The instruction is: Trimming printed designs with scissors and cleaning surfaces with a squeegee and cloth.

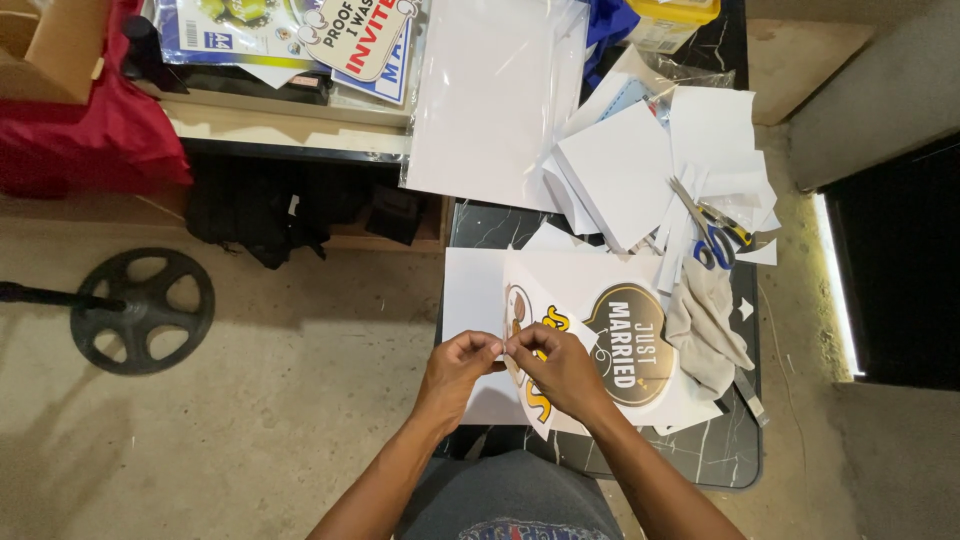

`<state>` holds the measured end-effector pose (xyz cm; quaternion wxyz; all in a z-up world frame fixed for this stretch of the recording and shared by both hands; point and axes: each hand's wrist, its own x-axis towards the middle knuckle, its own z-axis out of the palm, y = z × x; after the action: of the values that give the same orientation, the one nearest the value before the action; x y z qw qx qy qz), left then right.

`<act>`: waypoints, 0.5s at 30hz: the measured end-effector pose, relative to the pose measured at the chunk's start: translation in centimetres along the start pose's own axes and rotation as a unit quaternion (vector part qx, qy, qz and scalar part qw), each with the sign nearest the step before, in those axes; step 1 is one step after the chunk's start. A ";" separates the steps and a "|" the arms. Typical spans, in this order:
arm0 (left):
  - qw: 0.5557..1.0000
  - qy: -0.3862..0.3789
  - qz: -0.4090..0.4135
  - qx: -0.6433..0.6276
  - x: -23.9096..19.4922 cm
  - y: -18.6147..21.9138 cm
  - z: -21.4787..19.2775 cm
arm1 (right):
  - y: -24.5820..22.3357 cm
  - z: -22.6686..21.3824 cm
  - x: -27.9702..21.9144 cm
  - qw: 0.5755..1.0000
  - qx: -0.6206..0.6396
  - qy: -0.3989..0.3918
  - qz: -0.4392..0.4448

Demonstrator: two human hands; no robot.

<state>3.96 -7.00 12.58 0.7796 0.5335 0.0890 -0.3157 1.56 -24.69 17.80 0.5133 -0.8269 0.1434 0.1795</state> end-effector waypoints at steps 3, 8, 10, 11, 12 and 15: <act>1.000 0.002 0.005 0.003 -0.1 0.1 0.0 | -0.8 0.2 -0.3 0.999 -0.025 0.005 -0.039; 0.999 -0.002 0.034 -0.013 -0.2 -0.6 -0.7 | -1.1 1.1 -0.2 0.995 -0.025 0.026 -0.095; 0.998 0.029 0.048 -0.031 -0.2 -0.6 -0.9 | -0.9 1.6 0.1 0.992 0.033 0.030 -0.119; 0.998 0.028 0.047 -0.030 -0.9 0.3 -0.6 | -1.0 1.9 0.2 0.992 0.034 0.031 -0.118; 0.995 0.058 0.085 -0.009 -1.4 1.2 -0.2 | -1.1 2.1 0.3 0.988 0.092 0.029 -0.118; 0.970 0.104 0.200 0.091 -4.0 4.8 1.6 | -0.7 2.5 0.2 0.961 0.246 0.015 -0.126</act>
<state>3.30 -5.68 18.82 0.7616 0.6390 0.0327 -0.1029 1.63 -22.16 17.27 0.7170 -0.6892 0.0849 0.0603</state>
